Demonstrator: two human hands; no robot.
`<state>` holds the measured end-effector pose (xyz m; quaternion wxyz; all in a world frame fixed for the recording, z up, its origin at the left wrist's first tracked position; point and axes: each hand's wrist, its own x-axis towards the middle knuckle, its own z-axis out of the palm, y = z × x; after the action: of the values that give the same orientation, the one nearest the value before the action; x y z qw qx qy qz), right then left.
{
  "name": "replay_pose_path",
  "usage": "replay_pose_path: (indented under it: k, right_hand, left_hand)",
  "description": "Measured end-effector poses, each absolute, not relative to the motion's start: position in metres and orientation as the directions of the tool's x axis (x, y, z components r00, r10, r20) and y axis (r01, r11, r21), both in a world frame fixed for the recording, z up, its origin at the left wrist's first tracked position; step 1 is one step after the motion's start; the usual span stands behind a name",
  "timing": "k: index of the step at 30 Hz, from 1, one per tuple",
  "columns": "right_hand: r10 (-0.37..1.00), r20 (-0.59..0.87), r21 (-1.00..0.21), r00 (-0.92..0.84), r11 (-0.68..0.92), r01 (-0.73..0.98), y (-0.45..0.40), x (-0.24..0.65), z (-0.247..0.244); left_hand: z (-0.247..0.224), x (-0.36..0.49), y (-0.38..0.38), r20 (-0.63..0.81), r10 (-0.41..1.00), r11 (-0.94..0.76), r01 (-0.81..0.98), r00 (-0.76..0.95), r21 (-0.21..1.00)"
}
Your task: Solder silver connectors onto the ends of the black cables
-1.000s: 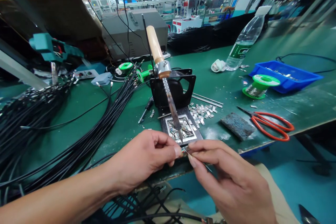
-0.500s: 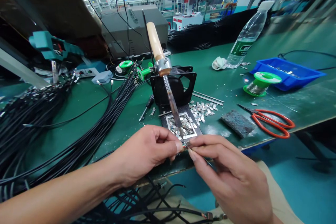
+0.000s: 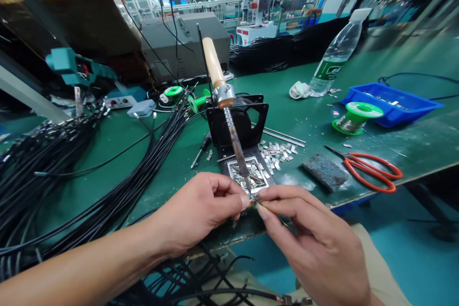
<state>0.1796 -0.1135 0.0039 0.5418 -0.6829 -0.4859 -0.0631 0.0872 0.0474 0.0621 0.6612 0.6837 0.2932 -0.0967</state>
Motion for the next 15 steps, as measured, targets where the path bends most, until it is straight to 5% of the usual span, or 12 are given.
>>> replay_pose_path:
  k: [15]
  right_hand:
    - [0.592, 0.616, -0.679, 0.519, 0.064, 0.732, -0.1122, 0.1803, 0.0043]
  left_hand:
    - [0.0644, 0.0865, 0.0479, -0.512, 0.287, 0.066, 0.517, 0.81, 0.854]
